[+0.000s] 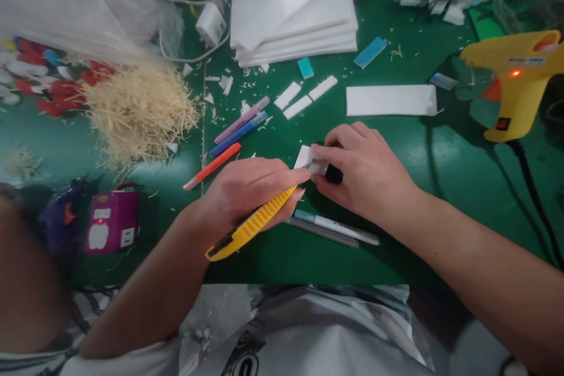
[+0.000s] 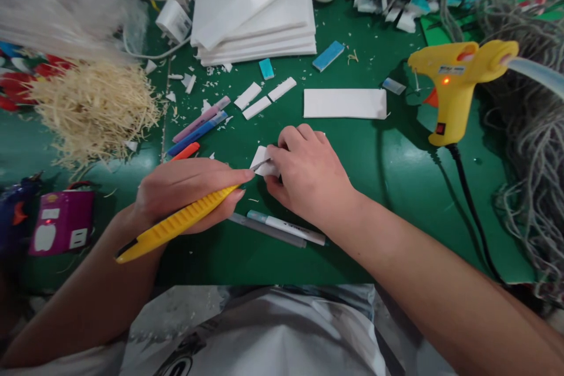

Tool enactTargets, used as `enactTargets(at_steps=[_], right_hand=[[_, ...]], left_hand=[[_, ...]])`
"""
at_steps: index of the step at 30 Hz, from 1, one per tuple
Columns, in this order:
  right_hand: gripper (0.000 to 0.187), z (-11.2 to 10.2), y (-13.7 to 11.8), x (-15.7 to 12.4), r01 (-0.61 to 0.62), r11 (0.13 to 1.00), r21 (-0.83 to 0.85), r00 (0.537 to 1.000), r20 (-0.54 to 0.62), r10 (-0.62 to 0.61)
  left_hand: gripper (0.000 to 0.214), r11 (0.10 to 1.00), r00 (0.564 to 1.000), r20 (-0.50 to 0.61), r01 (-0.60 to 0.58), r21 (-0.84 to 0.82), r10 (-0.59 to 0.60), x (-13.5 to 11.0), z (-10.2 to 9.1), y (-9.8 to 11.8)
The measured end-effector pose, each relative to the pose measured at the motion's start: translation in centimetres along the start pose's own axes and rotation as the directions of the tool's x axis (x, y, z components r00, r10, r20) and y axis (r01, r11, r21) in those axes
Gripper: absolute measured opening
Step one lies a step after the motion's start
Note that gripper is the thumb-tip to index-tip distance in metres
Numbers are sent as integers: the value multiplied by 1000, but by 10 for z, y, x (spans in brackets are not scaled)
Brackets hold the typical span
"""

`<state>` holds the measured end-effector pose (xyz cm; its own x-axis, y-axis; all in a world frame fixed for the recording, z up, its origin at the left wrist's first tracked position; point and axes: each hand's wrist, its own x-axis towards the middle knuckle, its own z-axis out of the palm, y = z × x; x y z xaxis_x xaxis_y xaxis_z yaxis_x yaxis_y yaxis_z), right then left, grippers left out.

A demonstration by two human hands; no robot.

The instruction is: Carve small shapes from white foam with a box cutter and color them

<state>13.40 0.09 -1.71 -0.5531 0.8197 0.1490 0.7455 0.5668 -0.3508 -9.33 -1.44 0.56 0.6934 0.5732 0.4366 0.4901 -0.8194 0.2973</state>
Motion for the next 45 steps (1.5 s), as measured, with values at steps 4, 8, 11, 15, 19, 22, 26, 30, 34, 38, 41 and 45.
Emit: enactTargets(at_steps=[4, 8, 11, 15, 19, 22, 26, 30, 34, 38, 41, 45], right_hand=[[18, 1, -1, -1, 0, 1000, 5, 1000, -9, 0], [17, 1, 0, -1, -3, 1000, 2, 1000, -15, 3], [19, 0, -1, -1, 1, 1000, 5, 1000, -4, -1], [20, 0, -1, -1, -1, 1000, 10, 1000, 1, 1], [19, 1, -1, -1, 2, 1000, 5, 1000, -13, -2], [18, 2, 0, -2, 10, 1000, 1, 1000, -17, -10], [18, 1, -1, -2, 5, 1000, -4, 1000, -20, -5], [21, 1, -1, -2, 10, 1000, -5, 1000, -27, -10], [22, 1, -1, -1, 4, 1000, -4, 1000, -11, -4], [22, 0, -1, -1, -17, 1000, -10, 1000, 12, 17], [22, 0, -1, -2, -6, 1000, -11, 1000, 9, 6], [21, 1, 0, -3, 6, 1000, -17, 1000, -13, -7]], left_hand=[[22, 1000, 999, -23, -29, 6, 29, 1, 0, -1], [20, 999, 999, -28, -33, 4, 33, 1, 0, -2], [21, 996, 995, -64, -84, -22, 83, 1, 0, -4], [20, 993, 993, -70, -101, -55, 97, 2, 0, -5], [18, 994, 994, -71, -91, -59, 87, -1, 0, -4], [20, 998, 998, -45, -42, -55, 40, -4, 0, -3], [23, 998, 999, -27, -29, -48, 28, -4, -1, -3], [23, 994, 995, -56, -83, -76, 79, 0, -3, -4], [24, 993, 995, -72, -73, -91, 66, -2, -4, -3], [23, 993, 997, -79, -34, -112, 25, -6, -7, -1], [22, 990, 994, -76, -82, -114, 74, -7, -8, -2], [24, 995, 993, -88, -85, -54, 81, -9, -12, -4]])
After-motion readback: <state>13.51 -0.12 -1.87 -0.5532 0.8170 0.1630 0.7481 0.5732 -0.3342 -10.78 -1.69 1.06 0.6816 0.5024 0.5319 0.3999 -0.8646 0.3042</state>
